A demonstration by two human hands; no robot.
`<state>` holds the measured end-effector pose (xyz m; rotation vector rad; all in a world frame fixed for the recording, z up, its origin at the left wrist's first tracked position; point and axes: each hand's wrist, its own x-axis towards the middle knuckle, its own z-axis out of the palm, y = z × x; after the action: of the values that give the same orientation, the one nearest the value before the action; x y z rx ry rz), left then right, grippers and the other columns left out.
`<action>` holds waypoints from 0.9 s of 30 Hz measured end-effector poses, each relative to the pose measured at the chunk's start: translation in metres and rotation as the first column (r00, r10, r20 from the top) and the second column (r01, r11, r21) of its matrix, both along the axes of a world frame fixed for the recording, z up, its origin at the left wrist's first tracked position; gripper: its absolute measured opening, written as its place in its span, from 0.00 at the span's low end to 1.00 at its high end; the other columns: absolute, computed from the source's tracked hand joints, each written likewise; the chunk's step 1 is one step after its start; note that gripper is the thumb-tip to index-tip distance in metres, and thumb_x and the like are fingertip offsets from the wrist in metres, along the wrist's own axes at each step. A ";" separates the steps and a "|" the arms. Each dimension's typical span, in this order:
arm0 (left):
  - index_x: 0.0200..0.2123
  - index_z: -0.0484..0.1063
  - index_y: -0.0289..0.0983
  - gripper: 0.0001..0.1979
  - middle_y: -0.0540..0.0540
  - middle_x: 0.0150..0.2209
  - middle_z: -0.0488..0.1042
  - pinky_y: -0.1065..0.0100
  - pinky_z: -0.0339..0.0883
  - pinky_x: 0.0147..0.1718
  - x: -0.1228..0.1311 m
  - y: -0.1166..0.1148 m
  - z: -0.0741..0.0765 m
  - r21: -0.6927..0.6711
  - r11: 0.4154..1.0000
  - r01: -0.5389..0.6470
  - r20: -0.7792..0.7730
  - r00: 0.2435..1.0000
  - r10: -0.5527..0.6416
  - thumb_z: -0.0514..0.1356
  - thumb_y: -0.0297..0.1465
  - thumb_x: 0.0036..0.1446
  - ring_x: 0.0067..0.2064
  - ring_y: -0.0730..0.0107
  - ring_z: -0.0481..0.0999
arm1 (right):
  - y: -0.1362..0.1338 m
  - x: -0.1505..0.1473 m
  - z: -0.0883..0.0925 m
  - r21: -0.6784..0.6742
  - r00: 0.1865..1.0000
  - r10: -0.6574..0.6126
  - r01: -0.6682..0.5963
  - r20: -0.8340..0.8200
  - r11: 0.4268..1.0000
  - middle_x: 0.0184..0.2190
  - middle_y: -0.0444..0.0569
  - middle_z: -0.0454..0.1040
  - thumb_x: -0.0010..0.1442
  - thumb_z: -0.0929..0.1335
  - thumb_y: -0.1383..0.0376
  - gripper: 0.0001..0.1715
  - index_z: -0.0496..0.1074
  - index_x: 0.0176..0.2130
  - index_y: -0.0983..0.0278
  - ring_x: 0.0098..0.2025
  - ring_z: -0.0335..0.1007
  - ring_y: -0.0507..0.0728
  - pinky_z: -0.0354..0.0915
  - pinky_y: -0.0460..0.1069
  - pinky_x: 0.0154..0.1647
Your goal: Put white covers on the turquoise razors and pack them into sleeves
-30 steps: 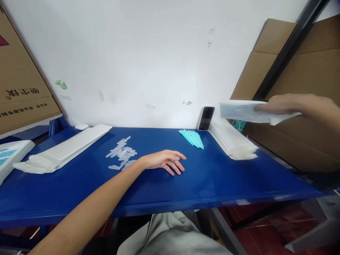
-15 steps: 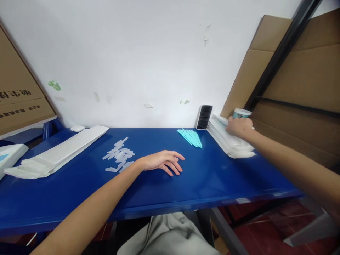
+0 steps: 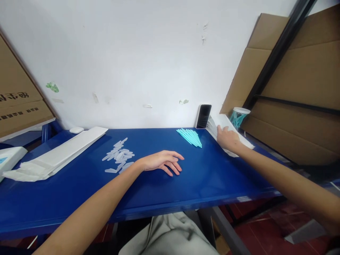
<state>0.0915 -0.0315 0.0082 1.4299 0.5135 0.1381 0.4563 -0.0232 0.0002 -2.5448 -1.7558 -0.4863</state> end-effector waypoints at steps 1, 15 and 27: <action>0.56 0.71 0.37 0.25 0.36 0.46 0.80 0.63 0.74 0.42 0.000 0.000 0.001 0.000 1.000 -0.004 -0.002 1.000 0.004 0.65 0.44 0.60 0.46 0.58 0.81 | -0.001 -0.001 -0.001 -0.013 1.000 -0.016 0.016 -0.005 1.000 0.66 0.82 0.56 0.66 0.56 0.65 0.37 0.52 0.71 0.72 0.57 0.69 0.81 0.65 0.69 0.49; 0.57 0.70 0.38 0.26 0.37 0.45 0.80 0.61 0.74 0.42 -0.001 0.006 -0.001 -0.054 0.998 0.013 0.003 1.000 -0.012 0.66 0.44 0.60 0.46 0.57 0.82 | 0.019 -0.017 0.015 0.522 0.774 0.500 -0.262 -0.389 0.812 0.69 0.66 0.57 0.63 0.67 0.59 0.34 0.65 0.65 0.68 0.66 0.58 0.76 0.58 0.67 0.65; 0.57 0.69 0.36 0.29 0.36 0.45 0.80 0.60 0.74 0.42 0.000 0.003 0.002 -0.048 0.999 -0.014 -0.017 1.000 0.013 0.67 0.46 0.58 0.44 0.58 0.81 | 0.112 -0.002 -0.031 0.325 0.348 0.248 0.185 -0.904 0.927 0.53 0.53 0.73 0.68 0.69 0.57 0.21 0.71 0.56 0.63 0.48 0.74 0.59 0.74 0.58 0.47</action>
<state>0.0913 -0.0282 0.0105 1.3816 0.5374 0.1237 0.4548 0.0889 -0.0303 -1.7696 -1.0511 0.5701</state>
